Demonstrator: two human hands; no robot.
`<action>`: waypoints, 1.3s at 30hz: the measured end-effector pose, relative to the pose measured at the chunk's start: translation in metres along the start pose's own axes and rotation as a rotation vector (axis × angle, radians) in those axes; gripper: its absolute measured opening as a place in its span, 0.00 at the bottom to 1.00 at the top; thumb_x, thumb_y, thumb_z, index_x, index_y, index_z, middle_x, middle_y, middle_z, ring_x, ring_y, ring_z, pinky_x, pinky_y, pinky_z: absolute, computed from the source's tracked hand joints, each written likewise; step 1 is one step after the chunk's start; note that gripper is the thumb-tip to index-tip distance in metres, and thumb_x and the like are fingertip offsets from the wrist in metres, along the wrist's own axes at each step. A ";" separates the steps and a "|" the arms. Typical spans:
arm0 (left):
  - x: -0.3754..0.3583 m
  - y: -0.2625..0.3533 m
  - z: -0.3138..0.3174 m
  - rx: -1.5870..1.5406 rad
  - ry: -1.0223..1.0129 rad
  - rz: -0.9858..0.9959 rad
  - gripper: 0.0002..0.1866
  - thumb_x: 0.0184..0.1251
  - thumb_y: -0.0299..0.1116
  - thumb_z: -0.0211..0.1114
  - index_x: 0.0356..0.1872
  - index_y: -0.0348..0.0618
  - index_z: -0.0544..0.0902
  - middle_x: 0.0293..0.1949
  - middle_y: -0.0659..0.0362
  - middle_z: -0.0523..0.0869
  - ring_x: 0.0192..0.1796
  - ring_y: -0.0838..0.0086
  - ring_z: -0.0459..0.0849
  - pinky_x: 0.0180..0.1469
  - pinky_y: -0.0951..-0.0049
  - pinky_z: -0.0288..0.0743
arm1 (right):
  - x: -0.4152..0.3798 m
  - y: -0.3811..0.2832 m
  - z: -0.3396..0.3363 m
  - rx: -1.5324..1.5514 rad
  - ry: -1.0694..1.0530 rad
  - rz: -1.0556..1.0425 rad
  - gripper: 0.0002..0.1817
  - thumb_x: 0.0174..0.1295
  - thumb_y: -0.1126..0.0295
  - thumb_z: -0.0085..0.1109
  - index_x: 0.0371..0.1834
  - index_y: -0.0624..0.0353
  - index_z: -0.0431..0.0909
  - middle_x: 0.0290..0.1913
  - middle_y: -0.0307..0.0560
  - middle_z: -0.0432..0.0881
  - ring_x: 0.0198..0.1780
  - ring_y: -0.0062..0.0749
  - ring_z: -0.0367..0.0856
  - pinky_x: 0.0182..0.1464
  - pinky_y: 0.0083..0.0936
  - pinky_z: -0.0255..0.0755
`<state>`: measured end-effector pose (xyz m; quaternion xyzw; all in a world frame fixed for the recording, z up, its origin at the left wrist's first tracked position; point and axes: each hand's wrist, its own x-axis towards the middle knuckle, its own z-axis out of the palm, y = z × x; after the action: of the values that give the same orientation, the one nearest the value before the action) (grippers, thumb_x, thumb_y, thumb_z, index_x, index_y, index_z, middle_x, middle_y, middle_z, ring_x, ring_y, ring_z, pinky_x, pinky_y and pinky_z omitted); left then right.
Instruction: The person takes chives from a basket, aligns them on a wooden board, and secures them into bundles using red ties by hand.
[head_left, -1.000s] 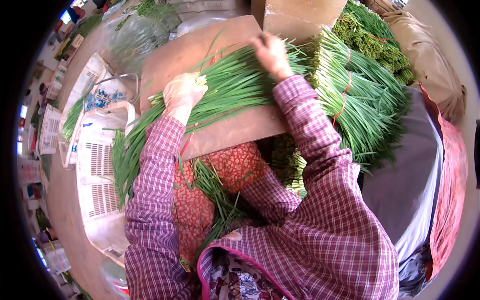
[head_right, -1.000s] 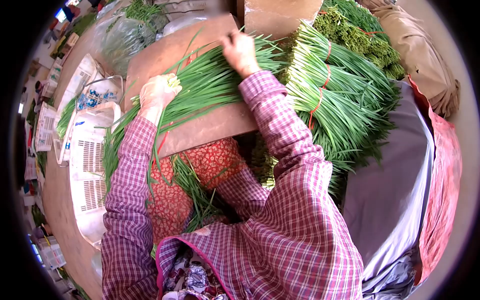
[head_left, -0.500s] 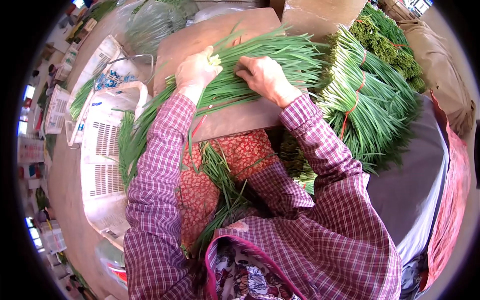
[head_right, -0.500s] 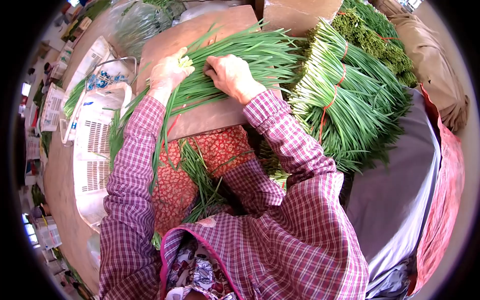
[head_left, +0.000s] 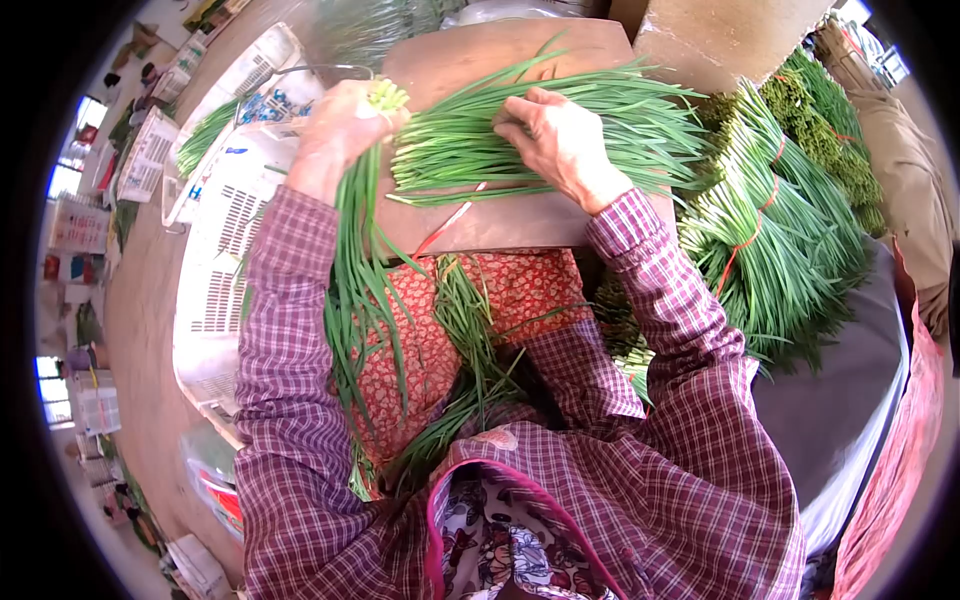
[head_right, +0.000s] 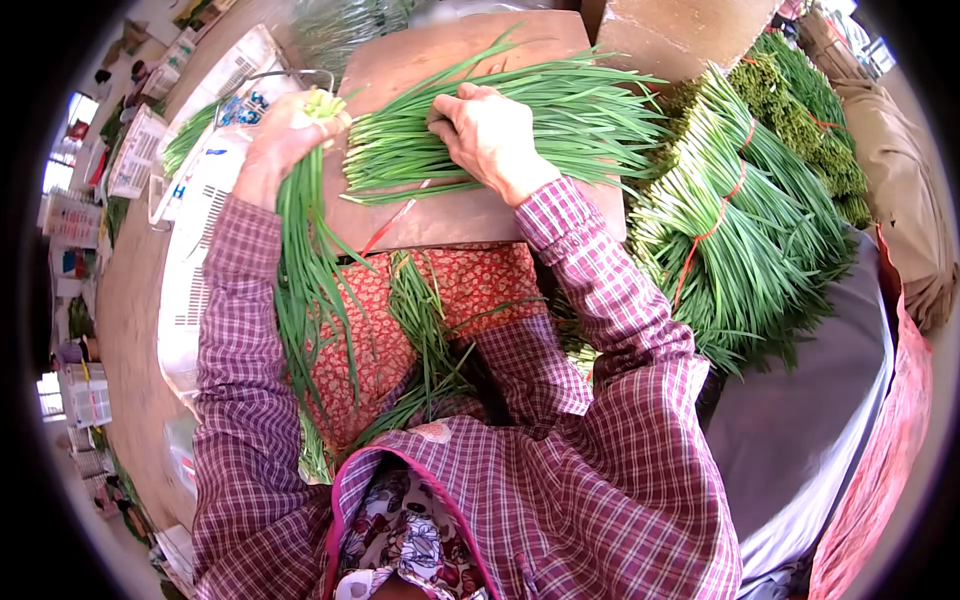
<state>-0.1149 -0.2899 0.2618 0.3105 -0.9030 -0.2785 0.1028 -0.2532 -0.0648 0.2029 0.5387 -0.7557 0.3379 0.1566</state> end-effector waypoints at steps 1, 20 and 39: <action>0.001 -0.003 0.006 0.098 -0.026 0.015 0.14 0.55 0.32 0.75 0.42 0.40 0.86 0.37 0.62 0.89 0.35 0.78 0.84 0.38 0.77 0.78 | 0.004 -0.004 0.008 0.021 0.009 -0.033 0.05 0.57 0.63 0.64 0.33 0.48 0.81 0.32 0.44 0.79 0.39 0.41 0.83 0.37 0.35 0.77; -0.010 -0.024 0.057 0.007 0.009 0.116 0.16 0.52 0.39 0.72 0.44 0.52 0.87 0.45 0.55 0.88 0.47 0.57 0.85 0.50 0.63 0.77 | 0.054 -0.028 0.044 0.022 -0.330 0.032 0.14 0.54 0.54 0.62 0.33 0.52 0.85 0.34 0.52 0.85 0.42 0.45 0.85 0.44 0.41 0.77; -0.085 -0.002 -0.093 -0.695 -0.040 0.019 0.20 0.58 0.43 0.72 0.43 0.38 0.81 0.30 0.64 0.81 0.31 0.81 0.77 0.38 0.83 0.74 | 0.018 0.013 0.101 -0.258 -0.064 -0.138 0.18 0.71 0.49 0.45 0.57 0.34 0.79 0.49 0.39 0.80 0.54 0.39 0.75 0.58 0.45 0.65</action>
<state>-0.0134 -0.2791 0.3358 0.2429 -0.7591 -0.5743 0.1872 -0.2594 -0.1440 0.1362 0.5752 -0.7586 0.2093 0.2234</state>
